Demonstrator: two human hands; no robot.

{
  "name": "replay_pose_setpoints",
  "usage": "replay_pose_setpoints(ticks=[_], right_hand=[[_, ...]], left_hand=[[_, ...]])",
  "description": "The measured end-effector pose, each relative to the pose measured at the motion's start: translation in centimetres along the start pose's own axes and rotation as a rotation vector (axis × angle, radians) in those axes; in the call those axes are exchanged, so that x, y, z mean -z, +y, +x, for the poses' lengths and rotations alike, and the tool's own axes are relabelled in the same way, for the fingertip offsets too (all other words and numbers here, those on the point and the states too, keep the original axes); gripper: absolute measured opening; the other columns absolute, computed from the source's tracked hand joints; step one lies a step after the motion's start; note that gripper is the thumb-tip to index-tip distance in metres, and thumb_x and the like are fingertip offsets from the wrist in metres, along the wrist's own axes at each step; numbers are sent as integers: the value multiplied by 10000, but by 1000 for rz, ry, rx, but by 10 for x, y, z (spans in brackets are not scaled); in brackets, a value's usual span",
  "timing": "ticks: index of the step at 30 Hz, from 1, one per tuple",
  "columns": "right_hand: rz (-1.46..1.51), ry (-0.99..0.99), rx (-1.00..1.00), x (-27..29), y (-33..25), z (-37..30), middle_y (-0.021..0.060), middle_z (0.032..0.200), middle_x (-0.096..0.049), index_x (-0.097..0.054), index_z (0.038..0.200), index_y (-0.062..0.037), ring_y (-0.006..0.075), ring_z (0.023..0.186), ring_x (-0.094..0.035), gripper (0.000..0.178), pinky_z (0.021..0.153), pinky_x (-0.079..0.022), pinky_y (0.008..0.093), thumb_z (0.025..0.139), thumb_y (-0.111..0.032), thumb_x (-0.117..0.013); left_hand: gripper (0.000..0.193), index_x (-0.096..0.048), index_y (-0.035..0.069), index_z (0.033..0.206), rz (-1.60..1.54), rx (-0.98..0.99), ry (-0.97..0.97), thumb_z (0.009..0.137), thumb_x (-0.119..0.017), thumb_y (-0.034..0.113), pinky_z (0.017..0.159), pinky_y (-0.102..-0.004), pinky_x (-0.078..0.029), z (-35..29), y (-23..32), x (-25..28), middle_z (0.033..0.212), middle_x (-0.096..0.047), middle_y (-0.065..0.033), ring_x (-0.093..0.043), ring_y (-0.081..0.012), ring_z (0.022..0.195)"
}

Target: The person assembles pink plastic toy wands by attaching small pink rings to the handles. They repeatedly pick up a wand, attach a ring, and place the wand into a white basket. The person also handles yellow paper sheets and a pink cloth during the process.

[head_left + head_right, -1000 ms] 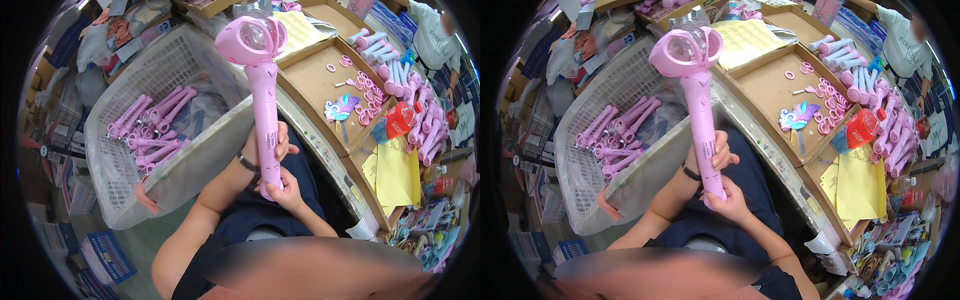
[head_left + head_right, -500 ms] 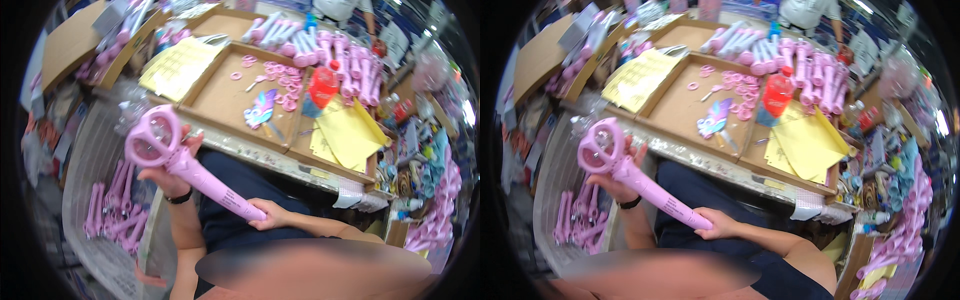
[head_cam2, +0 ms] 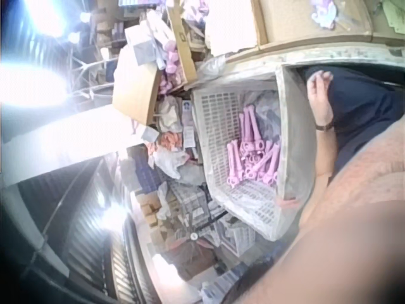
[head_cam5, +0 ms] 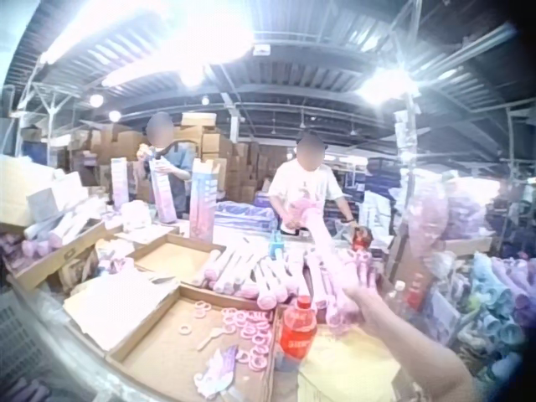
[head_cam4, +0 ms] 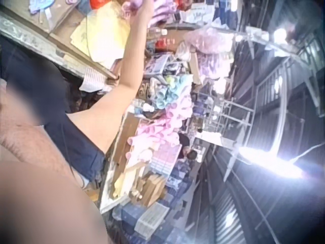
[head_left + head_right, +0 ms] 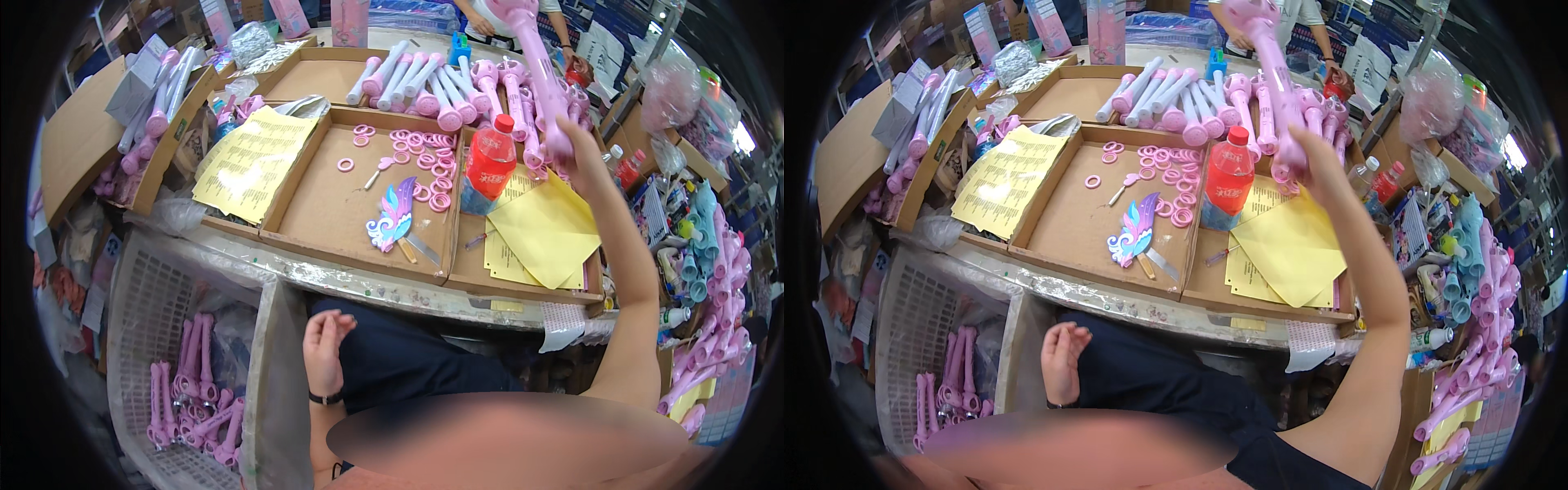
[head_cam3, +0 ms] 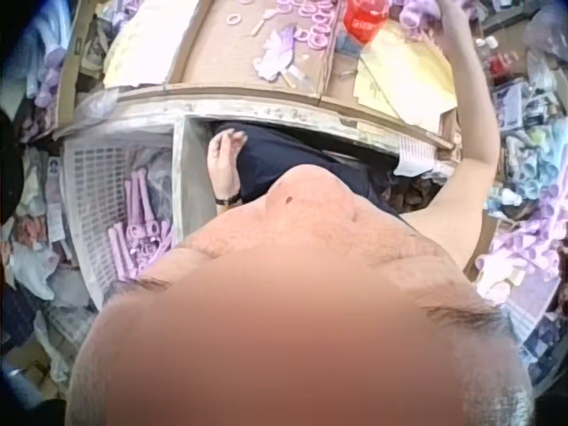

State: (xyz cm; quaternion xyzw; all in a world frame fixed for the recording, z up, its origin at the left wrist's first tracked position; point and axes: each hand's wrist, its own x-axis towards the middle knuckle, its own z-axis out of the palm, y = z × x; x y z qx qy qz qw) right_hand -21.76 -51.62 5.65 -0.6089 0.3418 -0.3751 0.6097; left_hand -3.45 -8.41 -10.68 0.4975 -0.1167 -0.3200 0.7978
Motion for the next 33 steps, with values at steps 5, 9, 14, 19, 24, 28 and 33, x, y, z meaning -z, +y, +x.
replay_pose_setpoints(ticks=[5, 9, 14, 19, 24, 28, 33], right_hand=[[-162, 249, -50, 35, 38, 159, 23, 651, -608, -609, 970, -48, 169, 618, -641, 392, 469, -397, 258, 807, -397, -681], [-84, 301, -53, 65, 89, 229, 30, 642, -578, -606, 969, -42, 184, 561, -621, 355, 418, -450, 279, 793, -339, -688], [125, 365, -79, 85, 118, 263, 59, 707, -557, -575, 975, -44, 194, 520, -572, 361, 431, -486, 285, 797, -321, -722], [-80, 229, -142, 84, 105, 219, 59, 848, -611, -553, 1082, -24, 231, 644, -650, 556, 462, -480, 253, 807, -480, -712], [-359, 227, 89, 58, 72, 110, 1, 844, -616, -580, 1123, -33, 91, 686, -625, 391, 489, -394, 185, 886, -334, -655], [-327, 56, 322, 22, 40, 9, -17, 795, -592, -621, 1047, -18, 35, 638, -546, 199, 497, -368, 166, 930, -179, -608], [-707, -480, 669, -96, 33, -89, 21, 779, -600, -636, 987, 2, 80, 676, -554, 96, 600, -441, 219, 904, -35, -603]], left_hand=[[176, -557, -2, 1072, 100, 102, 121, 989, -490, 139, 860, -305, -518, -44, -15, 22, 952, -668, -104, -648, -167, 877], [180, -571, 0, 1066, 183, 111, 245, 986, -500, 145, 844, -282, -510, -69, -16, 30, 948, -670, -92, -640, -146, 865], [187, -569, -1, 1076, 161, 170, 289, 981, -514, 150, 851, -273, -496, -77, -26, 28, 955, -665, -87, -627, -140, 889], [183, -566, -7, 1094, 288, 115, 196, 961, -542, 116, 830, -260, -492, -66, -33, 19, 967, -659, -75, -615, -123, 897], [186, -604, -13, 1056, 749, -52, 61, 905, -606, 97, 766, -273, -495, -66, -25, 14, 942, -650, -92, -625, -156, 851], [166, -616, -5, 1020, 860, -187, -13, 885, -615, 91, 751, -300, -494, -65, -22, 17, 917, -635, -124, -629, -228, 830], [192, -610, 15, 990, 947, -332, -113, 883, -608, 174, 756, -379, -492, -72, -19, 29, 910, -631, -140, -616, -304, 839]])
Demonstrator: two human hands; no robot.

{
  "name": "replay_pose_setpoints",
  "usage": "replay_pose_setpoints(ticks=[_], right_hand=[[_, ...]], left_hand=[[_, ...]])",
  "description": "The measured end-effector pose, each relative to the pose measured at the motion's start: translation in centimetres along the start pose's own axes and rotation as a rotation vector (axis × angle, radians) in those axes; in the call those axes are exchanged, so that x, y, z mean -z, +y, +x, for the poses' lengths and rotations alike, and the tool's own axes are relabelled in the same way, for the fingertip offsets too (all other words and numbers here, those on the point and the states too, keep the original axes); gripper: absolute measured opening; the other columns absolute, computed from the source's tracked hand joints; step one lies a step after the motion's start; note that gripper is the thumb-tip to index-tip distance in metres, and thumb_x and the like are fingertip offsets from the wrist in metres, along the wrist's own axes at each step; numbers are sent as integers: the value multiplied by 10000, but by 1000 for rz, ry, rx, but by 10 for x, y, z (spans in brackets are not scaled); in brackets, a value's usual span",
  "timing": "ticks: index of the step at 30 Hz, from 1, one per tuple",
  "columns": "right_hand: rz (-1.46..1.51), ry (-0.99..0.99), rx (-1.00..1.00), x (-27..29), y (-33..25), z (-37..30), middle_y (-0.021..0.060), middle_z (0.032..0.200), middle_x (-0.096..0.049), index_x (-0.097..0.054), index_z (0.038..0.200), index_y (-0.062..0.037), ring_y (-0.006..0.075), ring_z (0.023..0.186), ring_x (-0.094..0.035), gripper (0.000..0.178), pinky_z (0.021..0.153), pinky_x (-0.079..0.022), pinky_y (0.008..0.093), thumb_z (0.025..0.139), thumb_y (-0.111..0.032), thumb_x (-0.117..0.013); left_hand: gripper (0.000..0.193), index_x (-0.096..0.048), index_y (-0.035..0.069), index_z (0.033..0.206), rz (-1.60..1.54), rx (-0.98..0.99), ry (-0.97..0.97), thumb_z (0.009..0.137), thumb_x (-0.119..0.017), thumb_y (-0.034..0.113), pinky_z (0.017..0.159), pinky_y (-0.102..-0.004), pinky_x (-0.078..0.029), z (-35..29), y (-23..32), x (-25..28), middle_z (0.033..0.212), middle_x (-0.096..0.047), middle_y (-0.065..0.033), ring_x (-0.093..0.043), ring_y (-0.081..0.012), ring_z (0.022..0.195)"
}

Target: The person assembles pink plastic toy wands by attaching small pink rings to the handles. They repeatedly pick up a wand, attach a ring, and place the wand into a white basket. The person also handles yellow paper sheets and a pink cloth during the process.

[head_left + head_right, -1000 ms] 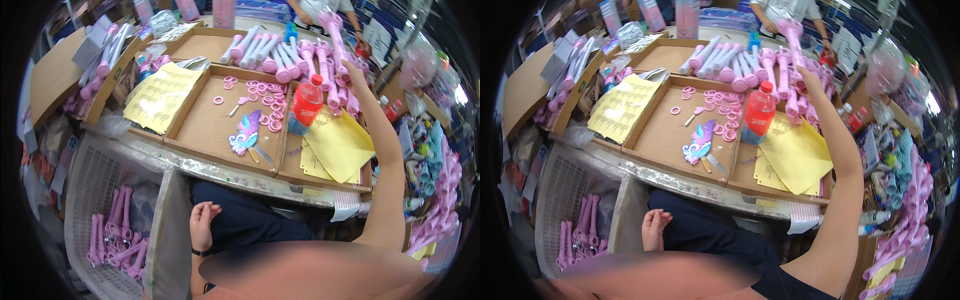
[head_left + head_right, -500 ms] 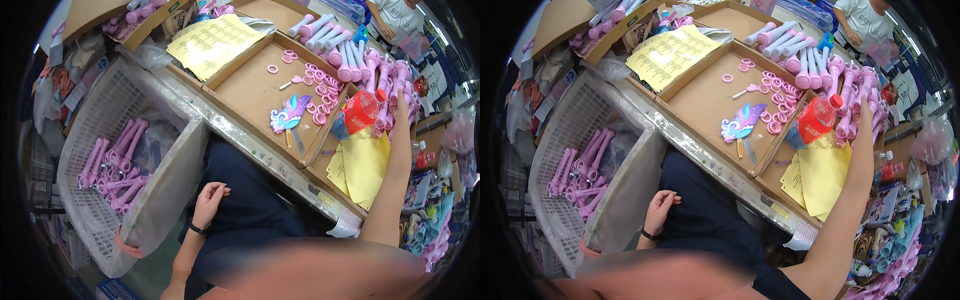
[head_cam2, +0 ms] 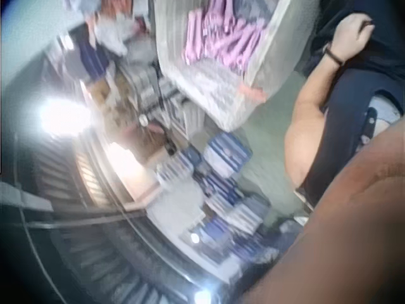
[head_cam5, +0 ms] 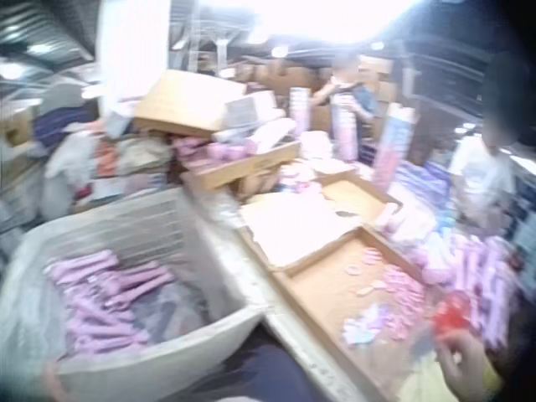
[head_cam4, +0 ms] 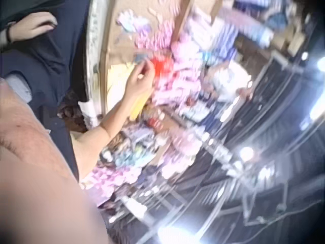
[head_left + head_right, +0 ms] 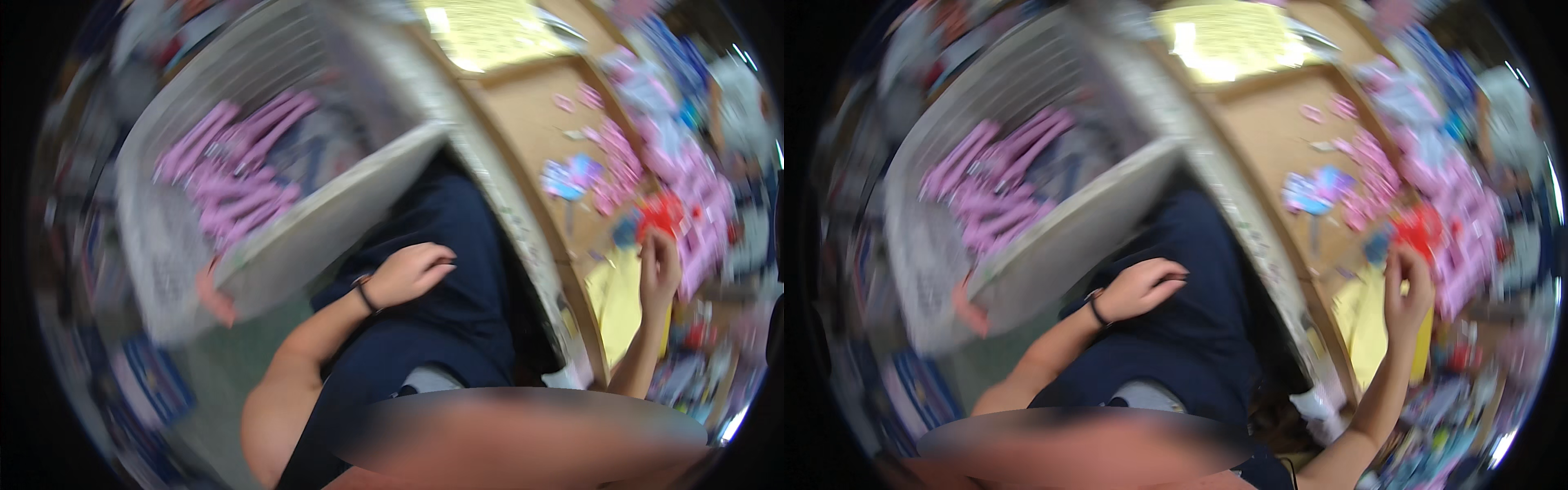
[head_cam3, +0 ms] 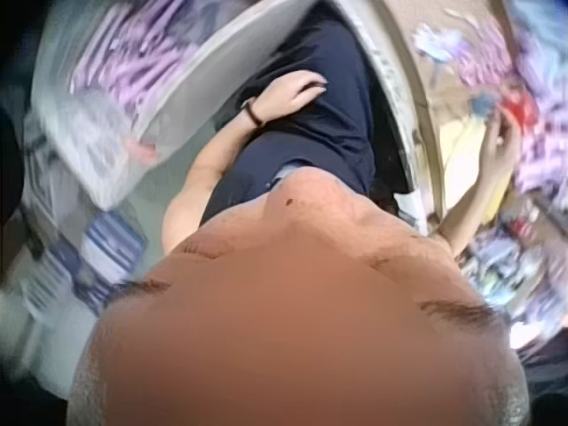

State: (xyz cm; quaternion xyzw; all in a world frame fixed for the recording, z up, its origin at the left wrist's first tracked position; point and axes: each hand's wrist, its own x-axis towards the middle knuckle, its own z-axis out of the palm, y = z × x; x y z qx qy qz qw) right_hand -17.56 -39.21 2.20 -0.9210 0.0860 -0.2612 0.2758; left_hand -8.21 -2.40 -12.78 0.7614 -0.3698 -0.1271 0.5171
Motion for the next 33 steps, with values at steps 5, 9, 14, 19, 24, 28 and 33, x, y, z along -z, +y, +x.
replay_pose_setpoints(ticks=[5, 9, 14, 19, 24, 28, 33], right_hand=[[101, -510, 593, -148, -127, 14, 106, 809, -647, -651, 930, -52, 264, 692, -635, 205, 615, -506, 339, 739, 19, -679], [273, -648, 1031, -251, -219, 3, 69, 769, -618, -638, 941, -72, 248, 670, -623, 202, 599, -504, 349, 749, -46, -695], [528, -614, 1168, -314, -292, -22, 41, 743, -565, -586, 921, -82, 210, 647, -601, 245, 603, -505, 328, 688, -66, -661], [497, -659, 1028, -343, -314, -27, 77, 922, -608, -569, 1165, -74, 261, 815, -619, 427, 724, -511, 370, 755, -125, -678], [632, -892, 621, -378, -320, -22, 151, 1009, -633, -565, 1182, -52, 333, 888, -625, 492, 798, -511, 398, 737, -189, -725], [1004, -938, -537, -383, -269, 39, 165, 978, -651, -571, 1177, -28, 249, 857, -651, 338, 729, -524, 341, 860, -144, -580], [120, -453, 389, -358, -175, 92, 156, 1005, -659, -594, 1127, -30, 329, 865, -650, 299, 717, -512, 354, 844, -121, -559]], left_hand=[[175, -617, 36, 980, 22, -120, 132, 867, -628, 169, 790, -379, -480, -44, 4, 39, 902, -642, -111, -614, -291, 859], [228, -614, 37, 979, 476, 35, 586, 808, -691, 167, 818, -413, -467, -124, 9, 112, 955, -629, -118, -597, -312, 901], [199, -615, 11, 968, 1265, 775, 981, 807, -676, 112, 874, -416, -442, -243, 18, 187, 966, -612, -131, -569, -331, 942], [122, -611, -11, 925, 833, 704, 901, 847, -626, 81, 840, -387, -460, -258, 4, 215, 976, -616, -154, -582, -305, 910], [103, -604, 29, 980, 21, 124, 394, 888, -616, 75, 880, -367, -444, -187, -4, 238, 1020, -600, -86, -571, -250, 989], [194, -611, 50, 1052, -307, 441, 377, 952, -575, 211, 836, -282, -456, -137, -81, 291, 978, -603, -20, -560, -121, 943], [417, -661, 58, 1011, 888, 849, -410, 770, -688, 397, 807, -441, -497, -171, -259, 328, 976, -652, -175, -624, -344, 923]])
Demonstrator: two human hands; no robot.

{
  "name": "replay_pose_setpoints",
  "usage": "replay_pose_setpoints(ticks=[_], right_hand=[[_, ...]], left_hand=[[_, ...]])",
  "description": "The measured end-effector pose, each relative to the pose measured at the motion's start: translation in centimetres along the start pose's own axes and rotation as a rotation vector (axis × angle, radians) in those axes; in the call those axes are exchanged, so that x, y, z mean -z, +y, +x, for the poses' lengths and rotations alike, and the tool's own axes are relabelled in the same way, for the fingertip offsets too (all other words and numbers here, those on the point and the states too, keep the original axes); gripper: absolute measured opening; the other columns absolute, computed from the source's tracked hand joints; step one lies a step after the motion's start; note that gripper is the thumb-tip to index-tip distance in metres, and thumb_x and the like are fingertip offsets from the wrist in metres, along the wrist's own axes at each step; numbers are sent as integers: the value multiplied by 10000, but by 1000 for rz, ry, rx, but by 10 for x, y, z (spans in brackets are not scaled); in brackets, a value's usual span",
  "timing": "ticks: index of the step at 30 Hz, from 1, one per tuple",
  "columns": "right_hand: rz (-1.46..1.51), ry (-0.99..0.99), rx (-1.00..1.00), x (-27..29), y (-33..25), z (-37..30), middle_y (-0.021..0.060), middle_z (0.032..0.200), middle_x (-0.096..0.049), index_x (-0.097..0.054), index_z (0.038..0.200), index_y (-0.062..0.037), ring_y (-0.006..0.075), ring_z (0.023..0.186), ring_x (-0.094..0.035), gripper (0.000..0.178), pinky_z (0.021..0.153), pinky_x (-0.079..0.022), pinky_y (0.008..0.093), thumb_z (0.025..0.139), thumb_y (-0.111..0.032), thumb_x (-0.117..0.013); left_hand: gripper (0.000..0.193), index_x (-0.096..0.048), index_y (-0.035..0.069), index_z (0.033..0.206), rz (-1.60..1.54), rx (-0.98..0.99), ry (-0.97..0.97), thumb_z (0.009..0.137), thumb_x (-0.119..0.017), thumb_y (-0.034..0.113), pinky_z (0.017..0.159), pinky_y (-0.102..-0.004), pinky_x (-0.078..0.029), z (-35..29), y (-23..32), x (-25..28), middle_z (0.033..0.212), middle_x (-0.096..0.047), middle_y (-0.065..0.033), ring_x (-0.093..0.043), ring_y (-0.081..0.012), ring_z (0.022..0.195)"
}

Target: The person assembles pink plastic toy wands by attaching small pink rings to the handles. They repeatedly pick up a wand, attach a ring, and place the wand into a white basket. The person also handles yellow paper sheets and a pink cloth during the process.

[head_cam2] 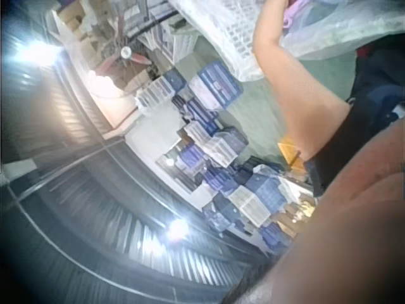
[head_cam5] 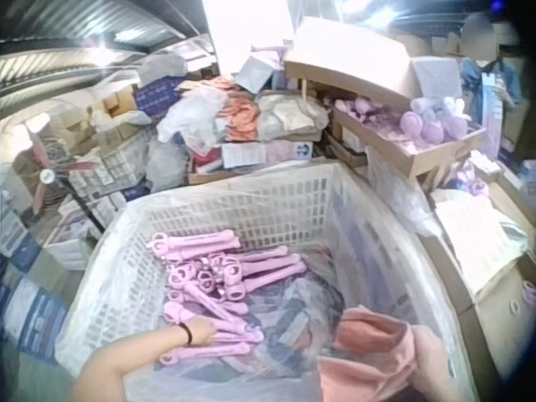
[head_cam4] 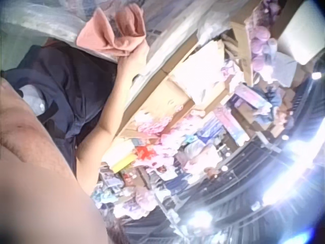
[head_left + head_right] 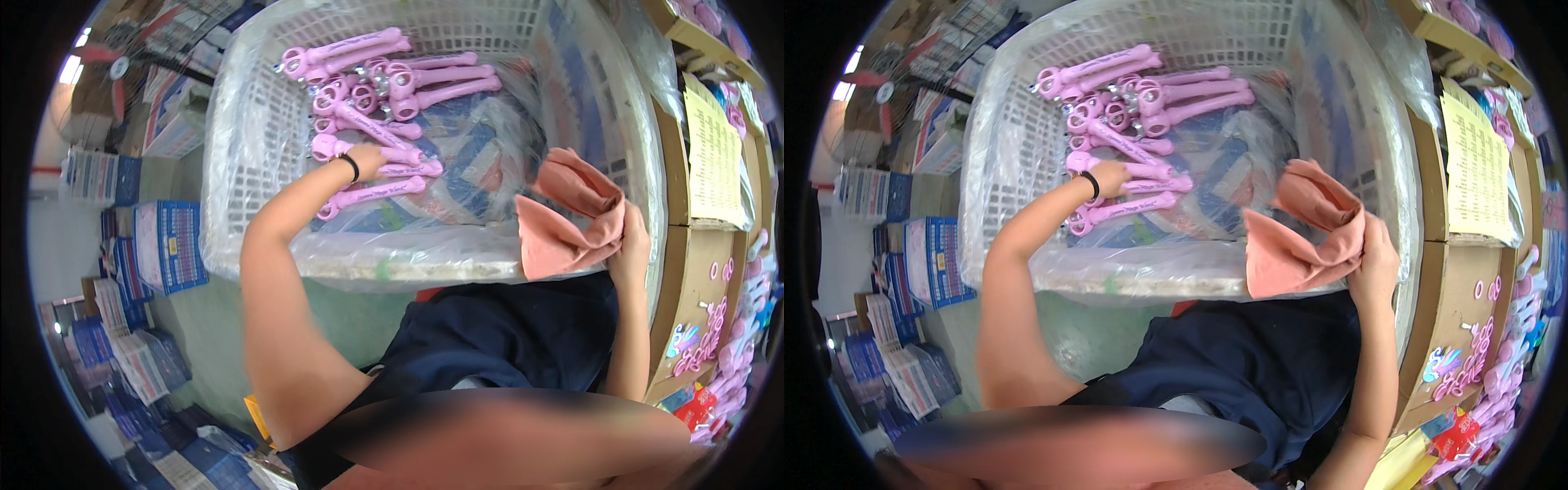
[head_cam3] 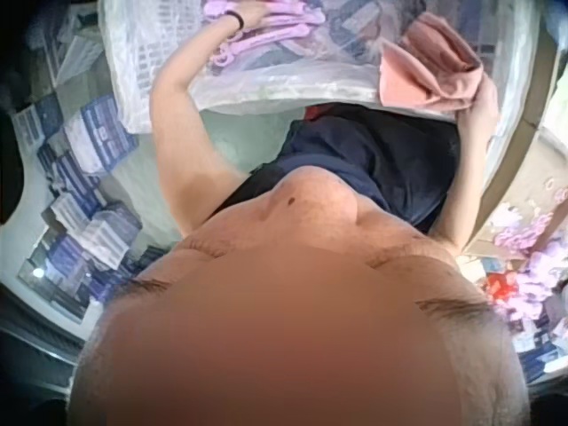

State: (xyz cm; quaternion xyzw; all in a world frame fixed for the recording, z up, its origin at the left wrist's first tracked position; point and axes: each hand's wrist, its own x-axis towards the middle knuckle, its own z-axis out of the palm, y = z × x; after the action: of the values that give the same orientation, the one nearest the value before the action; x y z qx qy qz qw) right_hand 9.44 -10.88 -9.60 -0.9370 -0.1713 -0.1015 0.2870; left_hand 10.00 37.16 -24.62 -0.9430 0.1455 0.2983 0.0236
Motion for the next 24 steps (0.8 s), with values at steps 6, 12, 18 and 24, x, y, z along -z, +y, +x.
replay_pose_setpoints(ticks=[6, 12, 18, 24], right_hand=[[-40, -37, -17, -4, 23, -9, 140, 858, -652, -627, 1020, -10, 328, 761, -639, 296, 647, -494, 363, 774, -175, -634], [-57, -65, 47, -4, 21, 1, 130, 736, -604, -628, 962, -6, 306, 641, -602, 315, 575, -467, 367, 734, -222, -646], [-64, -55, 64, -4, 29, -7, 144, 792, -616, -629, 978, -7, 316, 672, -607, 326, 601, -480, 359, 743, -232, -646], [309, 217, -7, 5, 56, -34, 200, 1146, -568, -514, 1217, 59, 282, 1015, -589, 641, 838, -487, 380, 890, -492, -510]], left_hand=[[722, -594, 142, 1253, 92, 81, -297, 668, -754, 535, 1100, -511, -234, 61, -26, -132, 1442, -316, -241, -256, -400, 1358], [609, -704, 131, 1064, 69, 137, -296, 592, -786, 508, 1121, -523, -179, 90, -7, -146, 1382, -310, -303, -204, -473, 1335], [543, -687, 138, 1074, -45, -135, -205, 575, -760, 340, 1032, -496, -328, 58, 25, -107, 1260, -427, -256, -396, -431, 1195], [383, -697, 103, 839, -311, -502, 301, 507, -744, 289, 808, -462, -420, 36, 127, 18, 1035, -520, -207, -505, -376, 969]])
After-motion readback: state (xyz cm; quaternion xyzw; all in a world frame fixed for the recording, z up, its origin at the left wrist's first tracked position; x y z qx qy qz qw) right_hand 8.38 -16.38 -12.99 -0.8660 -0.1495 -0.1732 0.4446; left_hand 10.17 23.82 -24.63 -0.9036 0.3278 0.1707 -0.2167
